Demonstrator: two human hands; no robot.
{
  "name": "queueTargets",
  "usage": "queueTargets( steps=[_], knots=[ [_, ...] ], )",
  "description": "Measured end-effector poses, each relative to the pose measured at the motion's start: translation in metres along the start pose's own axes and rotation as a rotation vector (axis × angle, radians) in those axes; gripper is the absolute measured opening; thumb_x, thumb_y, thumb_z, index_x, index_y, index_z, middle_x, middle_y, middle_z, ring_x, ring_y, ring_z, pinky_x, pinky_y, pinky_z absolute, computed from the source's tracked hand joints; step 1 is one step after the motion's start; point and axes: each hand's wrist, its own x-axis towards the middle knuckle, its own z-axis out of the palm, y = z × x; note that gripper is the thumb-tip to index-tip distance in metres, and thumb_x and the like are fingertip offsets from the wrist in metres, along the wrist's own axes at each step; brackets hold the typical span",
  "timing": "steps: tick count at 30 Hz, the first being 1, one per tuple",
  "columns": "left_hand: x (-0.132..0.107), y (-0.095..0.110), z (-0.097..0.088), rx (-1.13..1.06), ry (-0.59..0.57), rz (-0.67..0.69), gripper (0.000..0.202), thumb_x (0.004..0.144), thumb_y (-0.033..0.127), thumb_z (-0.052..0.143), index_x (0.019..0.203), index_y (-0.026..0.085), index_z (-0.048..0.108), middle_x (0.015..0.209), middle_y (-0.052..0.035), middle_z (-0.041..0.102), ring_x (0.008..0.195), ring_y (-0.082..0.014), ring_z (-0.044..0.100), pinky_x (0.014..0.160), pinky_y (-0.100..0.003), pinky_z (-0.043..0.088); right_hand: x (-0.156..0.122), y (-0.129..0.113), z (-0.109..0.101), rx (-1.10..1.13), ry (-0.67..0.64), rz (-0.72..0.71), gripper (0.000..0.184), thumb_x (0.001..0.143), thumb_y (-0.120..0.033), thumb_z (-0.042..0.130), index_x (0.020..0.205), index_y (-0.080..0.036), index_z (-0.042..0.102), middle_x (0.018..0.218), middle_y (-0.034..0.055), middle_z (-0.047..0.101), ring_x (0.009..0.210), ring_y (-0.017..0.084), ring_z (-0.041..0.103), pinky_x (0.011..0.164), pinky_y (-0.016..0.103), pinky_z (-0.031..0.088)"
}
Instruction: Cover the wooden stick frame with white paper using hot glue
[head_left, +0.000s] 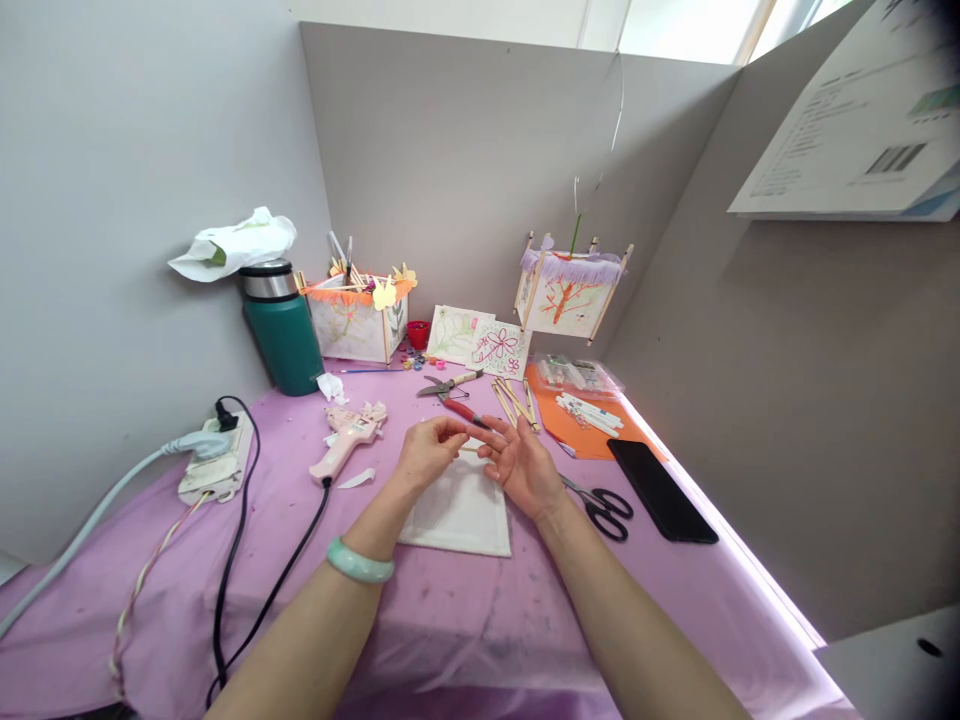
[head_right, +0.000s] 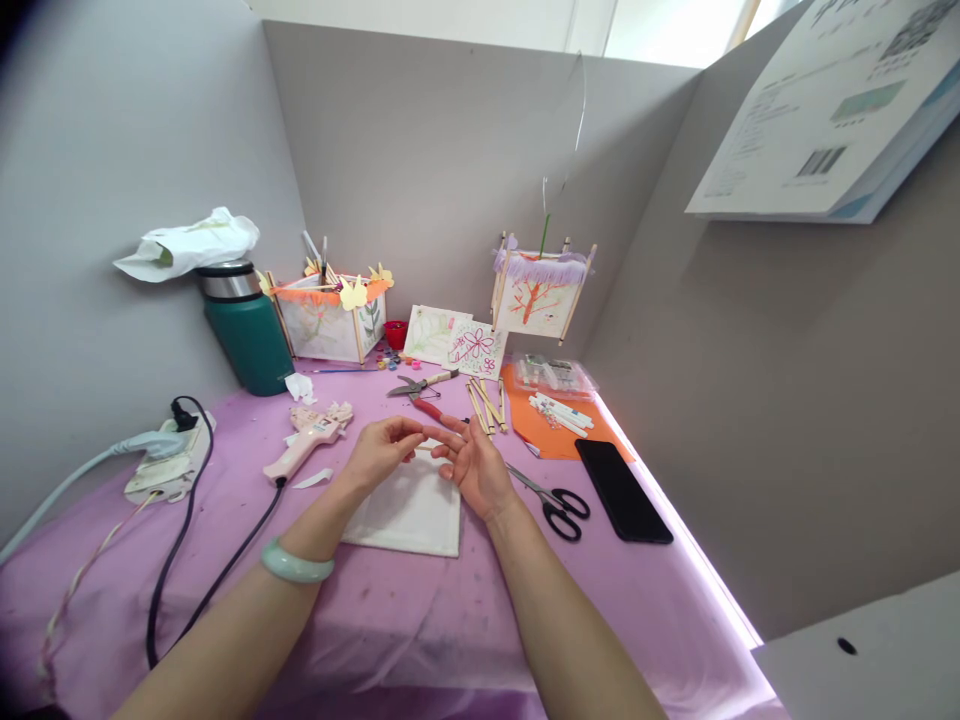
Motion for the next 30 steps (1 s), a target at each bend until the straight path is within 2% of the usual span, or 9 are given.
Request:
queueTargets(
  steps=[8, 15, 23, 30],
  knots=[
    [0.003, -0.006, -0.002, 0.048, 0.053, -0.044, 0.019, 0.071, 0.031, 0.057, 0.076, 0.018, 0.069, 0.068, -0.002, 0.069, 0.055, -0.0118, 0.058, 0.052, -0.022, 0.043, -0.001, 0.007, 0.003, -0.256, -0.035, -0.083, 0.038, 0.091, -0.047, 0.049, 0.119, -0.022, 0.055, 0.122, 0.0111, 0.064, 0.08, 0.015, 0.065, 0.049, 0.019, 0.044],
    [0.005, -0.015, -0.003, 0.054, 0.066, -0.022, 0.017, 0.07, 0.032, 0.057, 0.071, 0.018, 0.066, 0.064, -0.0005, 0.066, 0.053, -0.0113, 0.057, 0.051, -0.021, 0.041, 0.0, 0.012, 0.0, -0.392, -0.032, -0.153, 0.042, 0.09, -0.049, 0.049, 0.125, -0.025, 0.052, 0.125, 0.0103, 0.062, 0.085, 0.017, 0.065, 0.048, 0.02, 0.045],
    [-0.001, -0.001, -0.005, -0.036, 0.053, -0.019, 0.012, 0.068, 0.029, 0.057, 0.067, 0.018, 0.061, 0.06, 0.0021, 0.062, 0.053, -0.0106, 0.055, 0.051, -0.021, 0.041, -0.001, 0.008, 0.002, -0.322, -0.039, -0.125, 0.041, 0.09, -0.048, 0.05, 0.122, -0.024, 0.054, 0.123, 0.0105, 0.063, 0.084, 0.016, 0.065, 0.05, 0.02, 0.043],
    [-0.004, 0.01, -0.008, -0.149, 0.082, -0.075, 0.012, 0.07, 0.029, 0.05, 0.067, 0.019, 0.054, 0.06, 0.0023, 0.061, 0.048, -0.0099, 0.053, 0.05, -0.022, 0.044, -0.001, 0.004, 0.002, -0.198, -0.012, -0.065, 0.044, 0.088, -0.054, 0.049, 0.116, -0.022, 0.058, 0.107, 0.0104, 0.069, 0.077, 0.016, 0.064, 0.05, 0.021, 0.04]
  ],
)
